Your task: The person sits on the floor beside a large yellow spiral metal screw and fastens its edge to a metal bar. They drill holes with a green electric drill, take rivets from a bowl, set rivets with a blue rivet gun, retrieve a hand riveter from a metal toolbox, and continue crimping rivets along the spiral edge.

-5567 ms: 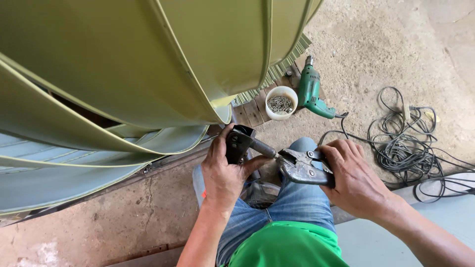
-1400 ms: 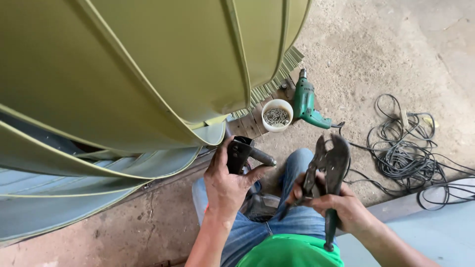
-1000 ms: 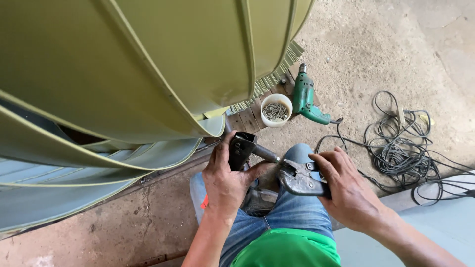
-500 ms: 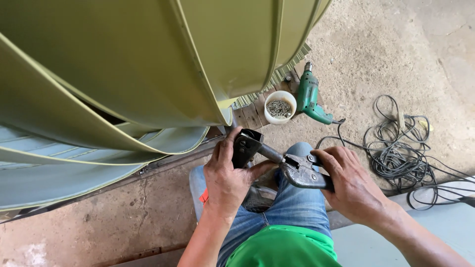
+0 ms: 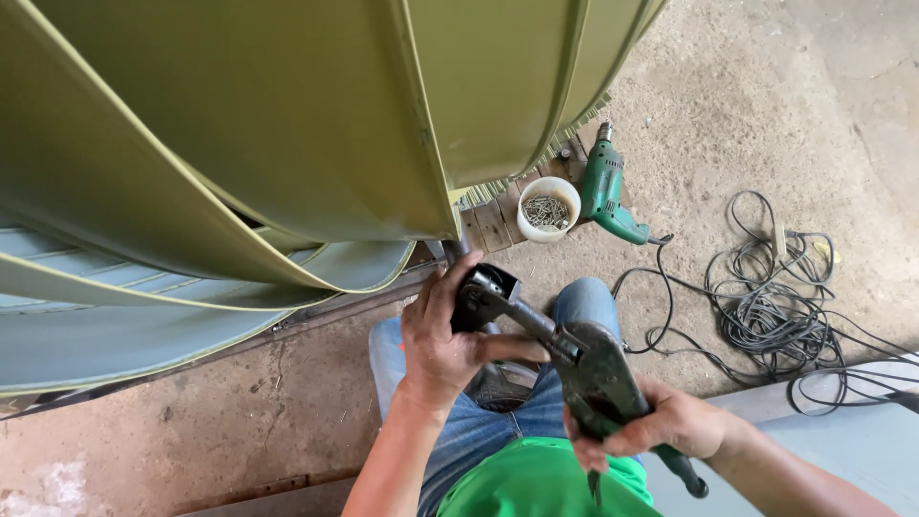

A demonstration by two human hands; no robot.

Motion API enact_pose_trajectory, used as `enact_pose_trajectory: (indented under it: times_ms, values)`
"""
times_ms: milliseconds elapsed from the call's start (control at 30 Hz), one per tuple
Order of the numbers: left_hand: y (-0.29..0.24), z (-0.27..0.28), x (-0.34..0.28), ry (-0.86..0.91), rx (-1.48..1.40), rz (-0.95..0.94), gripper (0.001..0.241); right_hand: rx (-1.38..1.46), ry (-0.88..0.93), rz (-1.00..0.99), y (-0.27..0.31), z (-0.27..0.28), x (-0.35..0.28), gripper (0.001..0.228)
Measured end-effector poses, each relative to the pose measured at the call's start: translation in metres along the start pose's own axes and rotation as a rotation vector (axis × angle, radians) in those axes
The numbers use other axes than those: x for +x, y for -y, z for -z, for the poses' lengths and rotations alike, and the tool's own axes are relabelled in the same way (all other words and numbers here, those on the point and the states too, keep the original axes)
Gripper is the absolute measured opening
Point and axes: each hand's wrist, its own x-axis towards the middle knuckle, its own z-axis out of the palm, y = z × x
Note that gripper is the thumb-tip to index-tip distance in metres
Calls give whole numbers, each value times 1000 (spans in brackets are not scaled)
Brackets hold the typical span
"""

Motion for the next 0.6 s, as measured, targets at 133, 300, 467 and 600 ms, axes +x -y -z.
enact_pose_trajectory:
  times_ms: [133, 300, 467, 600]
  values:
    - [4, -2, -9, 14, -112, 57, 106, 603, 408, 61, 8, 0, 4, 44]
    - [3, -3, -3, 1, -139, 100, 100, 184, 193, 89, 25, 1, -1, 48]
    - [1, -6, 0, -2, -79, 100, 101, -909, -365, 9, 34, 4, 1, 65]
    - [-1, -5, 3, 1, -55, 105, 101, -881, -415, -78, 37, 0, 3, 68]
